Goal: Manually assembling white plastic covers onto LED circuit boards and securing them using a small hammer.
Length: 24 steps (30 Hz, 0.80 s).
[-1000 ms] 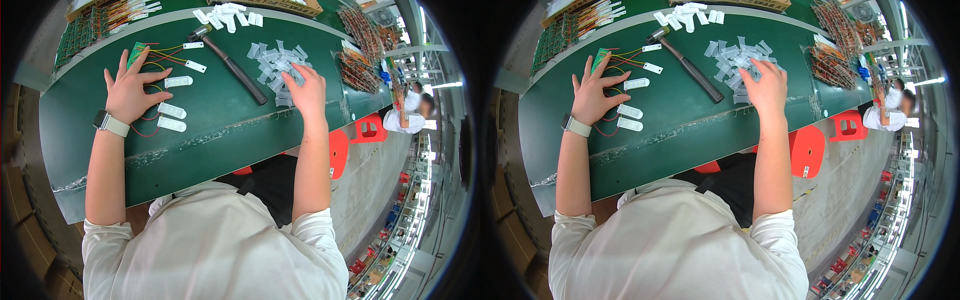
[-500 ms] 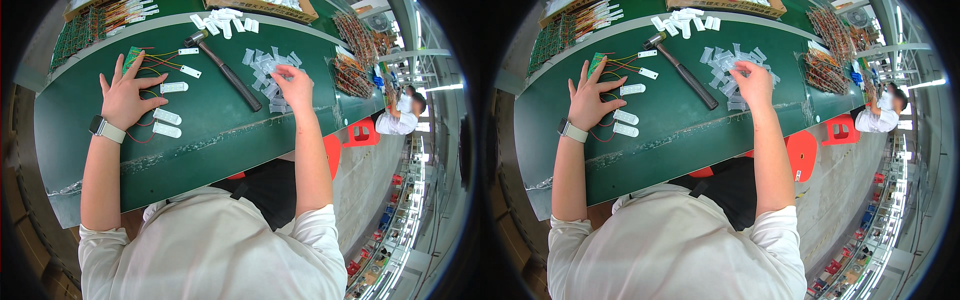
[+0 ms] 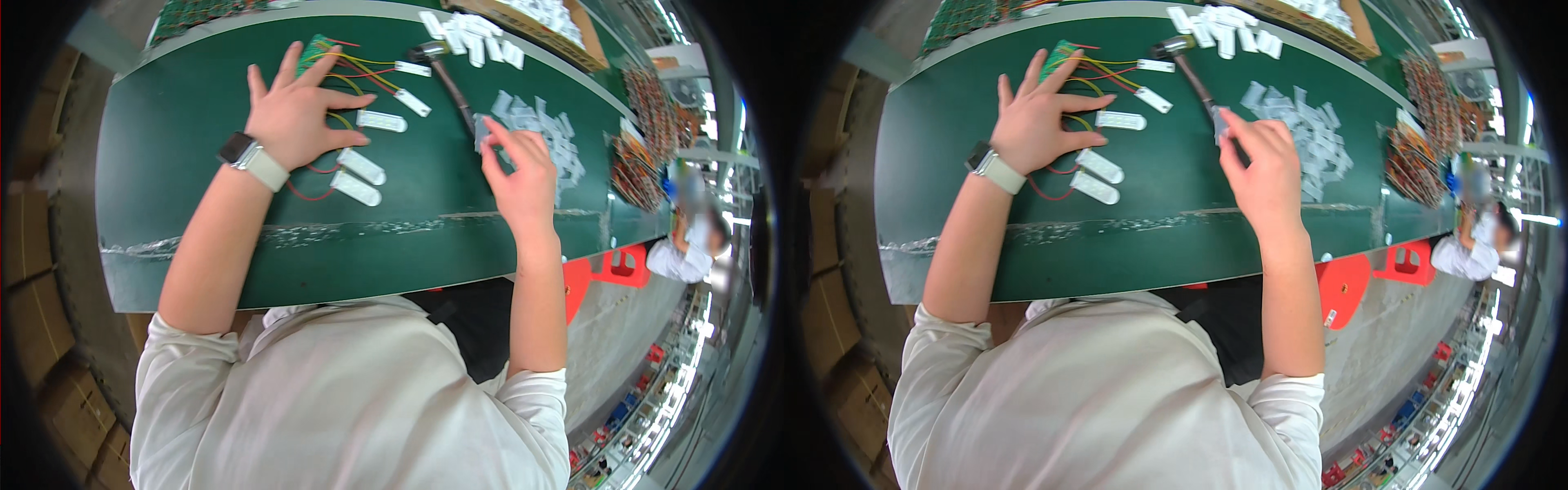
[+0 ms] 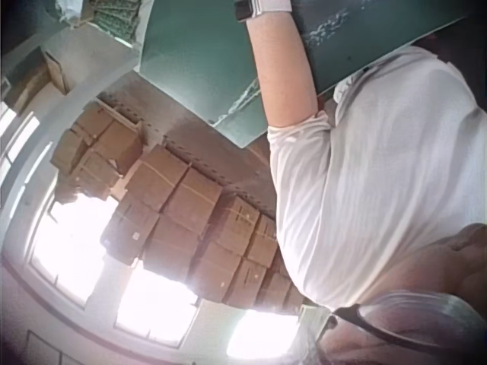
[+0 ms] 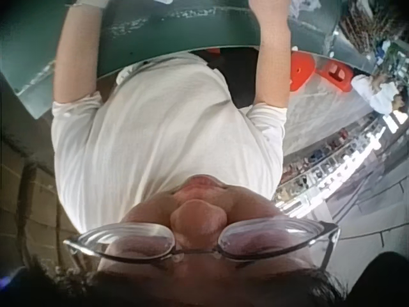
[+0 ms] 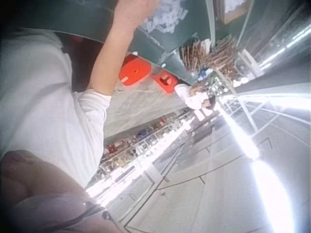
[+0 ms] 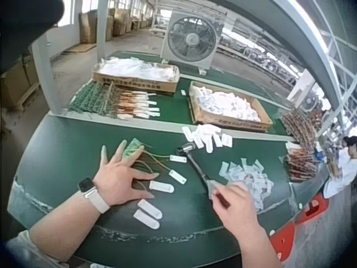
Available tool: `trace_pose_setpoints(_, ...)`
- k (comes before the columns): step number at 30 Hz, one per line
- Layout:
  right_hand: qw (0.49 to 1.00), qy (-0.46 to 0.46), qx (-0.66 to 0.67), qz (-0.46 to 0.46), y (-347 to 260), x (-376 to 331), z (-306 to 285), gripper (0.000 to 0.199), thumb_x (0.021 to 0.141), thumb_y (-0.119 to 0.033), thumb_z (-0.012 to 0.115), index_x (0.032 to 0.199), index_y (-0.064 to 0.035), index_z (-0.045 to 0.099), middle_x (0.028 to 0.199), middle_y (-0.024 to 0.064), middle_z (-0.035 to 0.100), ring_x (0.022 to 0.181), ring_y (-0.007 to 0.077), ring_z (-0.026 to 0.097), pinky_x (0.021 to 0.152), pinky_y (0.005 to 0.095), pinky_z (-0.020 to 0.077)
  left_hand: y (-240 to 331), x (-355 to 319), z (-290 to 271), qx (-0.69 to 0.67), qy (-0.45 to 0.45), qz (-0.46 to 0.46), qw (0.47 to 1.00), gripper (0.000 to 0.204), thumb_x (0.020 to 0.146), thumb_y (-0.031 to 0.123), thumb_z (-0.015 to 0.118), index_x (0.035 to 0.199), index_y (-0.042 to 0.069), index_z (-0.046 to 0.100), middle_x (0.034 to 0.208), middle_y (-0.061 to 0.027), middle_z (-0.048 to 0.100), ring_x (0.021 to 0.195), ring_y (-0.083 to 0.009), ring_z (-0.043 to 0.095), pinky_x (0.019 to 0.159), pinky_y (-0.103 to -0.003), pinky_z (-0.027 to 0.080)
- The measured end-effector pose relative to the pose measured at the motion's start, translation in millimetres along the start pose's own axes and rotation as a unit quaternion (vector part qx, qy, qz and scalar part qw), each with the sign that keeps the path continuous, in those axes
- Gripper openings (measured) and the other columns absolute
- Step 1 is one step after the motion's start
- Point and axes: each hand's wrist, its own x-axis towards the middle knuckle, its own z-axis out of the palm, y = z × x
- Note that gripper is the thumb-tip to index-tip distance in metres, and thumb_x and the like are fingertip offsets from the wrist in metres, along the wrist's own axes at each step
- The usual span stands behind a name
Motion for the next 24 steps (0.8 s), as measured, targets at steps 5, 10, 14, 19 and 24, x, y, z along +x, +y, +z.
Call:
trace_pose_setpoints(5, 0.984, -0.083, -0.065, -0.146, -18.3, -6.5, 31.3, 0.03, 0.081, -0.001, 0.08, 0.11, -0.0105, 0.082, 0.096, 0.0034, 0.07, 0.098, 0.0264, 0.065, 0.089, 0.0394, 0.0574, 0.7, 0.7, 0.6, 0.005, -0.014, -0.015, 1.0, 0.062, 0.071, 0.061, 0.09, 0.13, 0.053, 0.074, 0.174, 0.0024, 0.036, 0.163, -0.0388, 0.021, 0.122, -0.081, 0.01)
trace_pose_setpoints(10, 0.983, -0.058, -0.011, -0.174, -22.9, -6.5, 37.9, 0.023, 0.082, -0.005, 0.083, 0.104, -0.0099, 0.082, 0.099, 0.0018, 0.07, 0.099, 0.025, 0.065, 0.086, 0.0358, 0.0585, -3.1, -2.8, 1.0, -0.008, 0.001, -0.016, 1.0, 0.059, 0.071, 0.062, 0.089, 0.128, 0.053, 0.076, 0.172, 0.0024, 0.041, 0.163, -0.0377, 0.021, 0.123, -0.08, 0.008)
trace_pose_setpoints(14, 0.984, -0.04, -0.009, -0.172, -27.2, -5.8, 42.8, 0.023, 0.082, -0.006, 0.083, 0.105, -0.0108, 0.082, 0.098, 0.0013, 0.069, 0.095, 0.0235, 0.065, 0.08, 0.0338, 0.0582, -2.3, -2.3, 1.1, -0.017, 0.006, -0.014, 1.0, 0.059, 0.071, 0.062, 0.089, 0.127, 0.052, 0.076, 0.171, 0.0026, 0.042, 0.163, -0.0371, 0.021, 0.123, -0.08, 0.008)
trace_pose_setpoints(19, 0.981, -0.065, -0.082, -0.163, -44.2, 3.3, 47.3, 0.024, 0.085, -0.007, 0.083, 0.109, -0.0101, 0.081, 0.097, 0.0023, 0.066, 0.09, 0.0224, 0.063, 0.075, 0.035, 0.0569, -2.0, -3.9, 2.1, -0.019, 0.012, -0.017, 1.0, 0.059, 0.07, 0.063, 0.09, 0.126, 0.052, 0.077, 0.171, 0.0033, 0.042, 0.163, -0.0368, 0.021, 0.123, -0.08, 0.008)
trace_pose_setpoints(24, 0.989, -0.124, 0.017, -0.078, -41.2, -4.5, 44.8, 0.023, 0.088, -0.008, 0.081, 0.111, -0.006, 0.081, 0.104, 0.0044, 0.069, 0.095, 0.0243, 0.065, 0.084, 0.0378, 0.057, -2.7, -3.7, 4.1, -0.021, 0.015, -0.015, 1.0, 0.058, 0.07, 0.063, 0.09, 0.126, 0.052, 0.077, 0.171, 0.0033, 0.042, 0.163, -0.0368, 0.022, 0.123, -0.08, 0.008)
